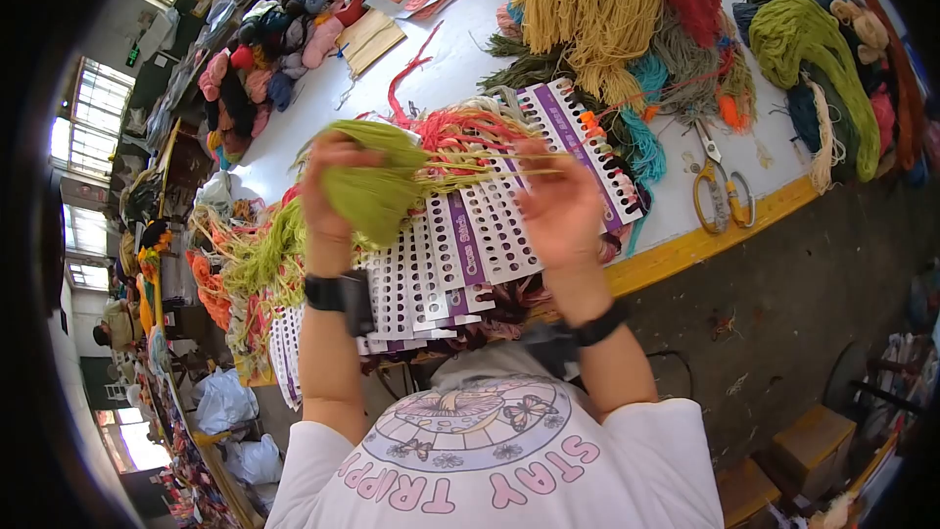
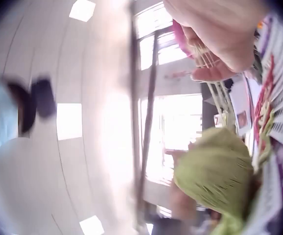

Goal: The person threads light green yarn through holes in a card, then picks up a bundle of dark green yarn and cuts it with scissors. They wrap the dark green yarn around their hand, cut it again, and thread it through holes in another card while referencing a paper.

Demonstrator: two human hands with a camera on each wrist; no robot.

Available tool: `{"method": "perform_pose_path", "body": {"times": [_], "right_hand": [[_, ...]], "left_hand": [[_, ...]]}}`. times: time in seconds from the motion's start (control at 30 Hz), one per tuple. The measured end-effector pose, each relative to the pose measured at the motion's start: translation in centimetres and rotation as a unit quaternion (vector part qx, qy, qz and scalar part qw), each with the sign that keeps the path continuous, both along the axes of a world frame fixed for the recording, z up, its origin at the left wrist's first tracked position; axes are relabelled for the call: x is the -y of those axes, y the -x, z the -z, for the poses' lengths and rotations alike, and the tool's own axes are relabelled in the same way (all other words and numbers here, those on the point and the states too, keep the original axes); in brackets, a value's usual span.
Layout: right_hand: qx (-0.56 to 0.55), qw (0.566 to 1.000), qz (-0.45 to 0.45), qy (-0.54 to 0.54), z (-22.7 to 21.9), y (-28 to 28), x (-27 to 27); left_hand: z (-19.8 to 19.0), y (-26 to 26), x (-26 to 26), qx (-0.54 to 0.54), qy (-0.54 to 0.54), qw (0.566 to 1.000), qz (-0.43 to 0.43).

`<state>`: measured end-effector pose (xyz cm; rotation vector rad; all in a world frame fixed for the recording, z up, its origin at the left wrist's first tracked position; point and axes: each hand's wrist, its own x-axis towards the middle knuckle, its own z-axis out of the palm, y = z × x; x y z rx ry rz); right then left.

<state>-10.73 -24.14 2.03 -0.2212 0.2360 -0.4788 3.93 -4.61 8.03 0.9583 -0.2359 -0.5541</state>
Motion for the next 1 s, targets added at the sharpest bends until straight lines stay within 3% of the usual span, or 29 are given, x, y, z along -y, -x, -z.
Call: {"method": "perform_pose_path", "body": {"times": [0.03,0.07,0.1,0.13,0.17,0.2,0.23,0.33,0.37,0.4,0.43,0.47,0.5,0.53,0.57,0.63,0.73,0.83,0.87,0.93,0.97,1.0], "right_hand": [[0.022,0.999,0.015,-0.028,2.5,1.5,2.8],[0.092,0.994,0.049,-0.005,5.1,3.6,6.7],[0.188,0.973,0.08,-0.11,3.7,6.4,9.9],[0.093,0.974,0.164,-0.127,4.8,10.3,14.8],[-0.026,0.954,0.298,0.017,6.9,15.1,20.0],[-0.215,0.871,0.44,0.038,5.2,18.5,22.8],[-0.116,0.854,0.507,0.009,9.6,25.6,29.7],[-0.223,0.796,0.546,0.138,2.4,22.3,27.2],[-0.141,0.87,0.4,0.25,1.5,18.2,24.5],[-0.188,0.89,0.322,0.261,1.8,13.5,21.4],[-0.231,0.901,0.24,0.277,2.1,8.7,18.4],[-0.22,0.9,0.133,0.353,2.3,4.9,13.8],[-0.087,0.924,-0.059,0.368,3.2,2.1,11.9],[-0.101,0.897,-0.1,0.419,3.2,-0.1,8.9],[-0.11,0.896,-0.166,0.397,3.0,-1.3,7.1],[-0.041,0.906,-0.251,0.338,2.9,-2.4,5.6],[0.001,0.912,-0.293,0.286,3.3,-2.5,5.6],[-0.071,0.863,-0.296,0.404,3.2,-2.8,5.4],[-0.105,0.852,-0.272,0.435,3.0,-3.1,5.5],[-0.177,0.751,-0.17,0.613,3.4,-3.7,5.5],[-0.209,0.683,-0.114,0.69,3.7,-4.0,5.6],[-0.22,0.673,-0.106,0.698,4.0,-4.3,5.6]], "left_hand": [[-0.4,-2.6,-3.1,-0.093,0.188,0.976,0.052],[-0.8,-5.0,-6.1,-0.183,0.368,0.906,0.101],[-2.7,-4.8,-7.8,-0.165,0.424,0.883,0.114],[-2.3,-6.9,-11.9,-0.088,0.348,0.933,0.025],[-2.1,-9.3,-16.3,-0.008,0.265,0.962,-0.063],[-3.0,-9.9,-19.6,-0.014,0.279,0.955,-0.099],[-3.7,-9.9,-21.1,-0.021,0.293,0.946,-0.135],[-4.3,-8.1,-18.0,0.076,0.228,0.96,-0.142],[-3.5,-7.2,-14.8,0.042,0.218,0.973,-0.06],[-2.6,-6.2,-10.6,0.011,0.208,0.978,0.023],[0.3,-5.6,-7.5,-0.042,0.217,0.975,0.018],[1.9,-4.5,-3.8,-0.096,0.08,0.992,0.001],[0.3,-0.3,1.9,-0.067,-0.108,0.989,-0.074],[3.9,-0.6,3.8,-0.201,-0.008,0.976,0.084],[2.6,1.8,7.4,-0.121,-0.158,0.978,0.069],[6.3,2.8,10.3,-0.084,-0.241,0.955,0.151],[7.8,3.2,12.1,-0.076,-0.232,0.948,0.205],[7.9,2.7,11.7,-0.07,-0.264,0.942,0.196],[7.8,2.8,11.8,-0.083,-0.301,0.937,0.158],[7.5,2.9,12.1,-0.109,-0.372,0.918,0.079],[8.0,3.1,12.1,-0.008,-0.388,0.92,0.05],[8.8,3.3,12.0,0.095,-0.399,0.912,0.021]]}}
